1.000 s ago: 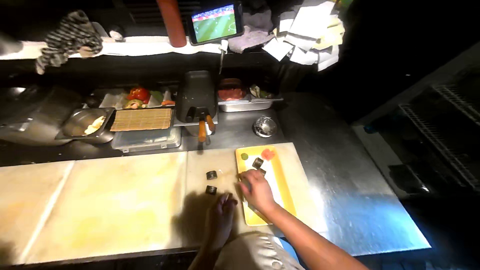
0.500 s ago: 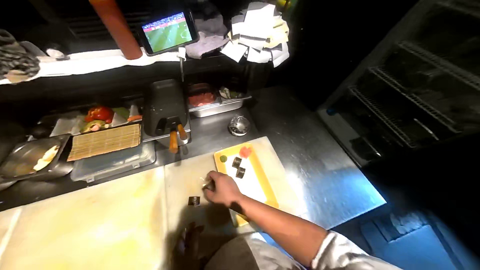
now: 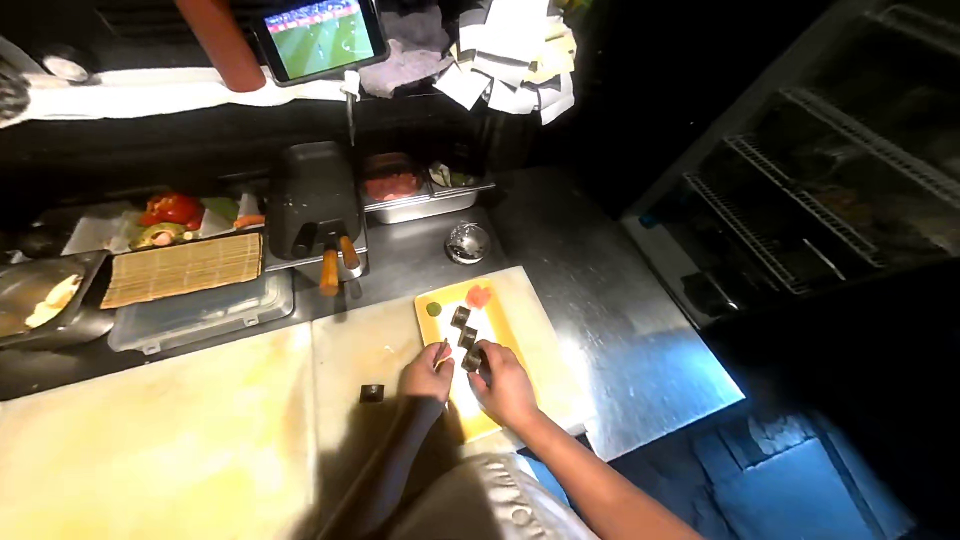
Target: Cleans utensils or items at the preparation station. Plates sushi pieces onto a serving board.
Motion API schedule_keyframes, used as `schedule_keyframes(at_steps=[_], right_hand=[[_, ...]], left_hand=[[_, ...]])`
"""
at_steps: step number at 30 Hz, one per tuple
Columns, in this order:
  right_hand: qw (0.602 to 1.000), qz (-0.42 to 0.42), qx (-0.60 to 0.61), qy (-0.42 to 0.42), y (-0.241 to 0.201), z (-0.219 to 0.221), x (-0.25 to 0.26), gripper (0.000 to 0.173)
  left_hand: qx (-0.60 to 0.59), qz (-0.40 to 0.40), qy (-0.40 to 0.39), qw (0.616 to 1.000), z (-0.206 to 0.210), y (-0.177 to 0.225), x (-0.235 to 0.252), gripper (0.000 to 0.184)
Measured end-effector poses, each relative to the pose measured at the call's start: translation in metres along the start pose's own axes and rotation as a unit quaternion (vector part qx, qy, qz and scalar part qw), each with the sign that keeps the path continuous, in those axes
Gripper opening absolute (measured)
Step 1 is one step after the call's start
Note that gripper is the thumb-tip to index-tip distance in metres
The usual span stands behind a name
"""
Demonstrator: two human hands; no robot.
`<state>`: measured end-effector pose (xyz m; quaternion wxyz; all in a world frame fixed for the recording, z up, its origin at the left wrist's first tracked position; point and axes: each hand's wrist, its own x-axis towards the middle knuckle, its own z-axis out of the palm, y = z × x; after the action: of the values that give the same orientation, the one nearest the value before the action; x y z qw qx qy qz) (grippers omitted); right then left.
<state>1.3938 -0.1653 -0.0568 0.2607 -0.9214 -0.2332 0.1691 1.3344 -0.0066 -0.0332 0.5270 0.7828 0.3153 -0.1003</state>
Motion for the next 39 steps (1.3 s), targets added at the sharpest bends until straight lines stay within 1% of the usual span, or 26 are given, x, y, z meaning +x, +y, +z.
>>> schedule_keyframes(at_steps=[2,6,10,13,16,20,23,26,27,28,29,30,31,32,33,34,35,36,38,39], right_hand=[[0.999,0.002,0.023,0.025,0.003,0.003,0.0,0.053],[0.999,0.026,0.04,0.024,0.001,0.001,0.0,0.054],[0.998,0.014,0.048,0.04,0.005,0.006,-0.001,0.052],[0.997,-0.001,0.053,0.062,0.009,0.01,-0.003,0.048],[0.995,-0.013,0.057,0.079,0.011,0.012,-0.003,0.044],[0.995,-0.022,0.052,0.086,0.01,0.011,-0.002,0.045],[0.993,-0.029,0.057,0.104,0.012,0.015,-0.002,0.046],[0.993,-0.031,0.047,0.106,0.011,0.015,-0.003,0.051],[0.992,-0.045,0.036,0.11,0.012,0.014,-0.005,0.056],[0.988,-0.082,0.017,0.127,0.014,0.015,-0.007,0.059],[0.976,-0.142,-0.009,0.164,0.016,0.017,-0.009,0.056],[0.957,-0.204,-0.032,0.202,0.015,0.02,-0.01,0.05],[0.943,-0.251,-0.037,0.215,0.007,0.021,-0.011,0.042],[0.94,-0.282,-0.029,0.191,-0.005,0.023,-0.011,0.036],[0.942,-0.306,-0.016,0.135,-0.021,0.025,-0.011,0.03],[0.942,-0.33,-0.011,0.061,-0.039,0.028,-0.006,0.027],[0.936,-0.351,-0.015,-0.021,-0.057,0.029,0.004,0.029],[0.924,-0.371,-0.03,-0.088,-0.074,0.033,0.015,0.038],[0.892,-0.397,-0.094,-0.196,-0.102,0.042,0.039,0.054],[0.874,-0.409,-0.132,-0.227,-0.112,0.048,0.049,0.055]], left_hand=[[0.026,-0.004,-0.008,1.0,0.001,0.003,0.005,0.036],[0.058,-0.01,-0.029,0.998,0.002,0.007,0.008,0.038],[0.061,-0.011,-0.034,0.997,0.002,0.01,0.008,0.038],[0.032,0.014,-0.014,0.999,0.0,0.001,-0.003,0.038],[-0.008,0.035,0.03,0.999,-0.005,-0.019,-0.027,0.034],[-0.057,0.001,0.054,0.997,-0.023,-0.043,-0.083,0.034],[-0.102,-0.007,0.111,0.988,-0.03,-0.071,-0.122,0.032],[-0.123,-0.07,0.143,0.979,-0.04,-0.087,-0.153,0.031],[-0.125,-0.092,0.153,0.976,-0.043,-0.088,-0.16,0.03],[-0.12,-0.101,0.164,0.974,-0.046,-0.089,-0.166,0.03],[-0.117,-0.098,0.177,0.972,-0.049,-0.09,-0.171,0.03],[-0.12,-0.09,0.194,0.969,-0.051,-0.09,-0.176,0.031],[-0.128,-0.082,0.216,0.965,-0.051,-0.089,-0.18,0.032],[-0.135,-0.075,0.235,0.959,-0.052,-0.088,-0.184,0.032],[-0.143,-0.07,0.25,0.955,-0.054,-0.086,-0.187,0.032],[-0.148,-0.065,0.259,0.952,-0.055,-0.084,-0.188,0.032],[-0.152,-0.061,0.265,0.95,-0.056,-0.085,-0.187,0.031],[-0.152,-0.055,0.269,0.949,-0.057,-0.085,-0.187,0.03],[-0.137,-0.043,0.275,0.951,-0.058,-0.086,-0.188,0.027],[-0.129,-0.037,0.271,0.953,-0.06,-0.086,-0.189,0.026]])
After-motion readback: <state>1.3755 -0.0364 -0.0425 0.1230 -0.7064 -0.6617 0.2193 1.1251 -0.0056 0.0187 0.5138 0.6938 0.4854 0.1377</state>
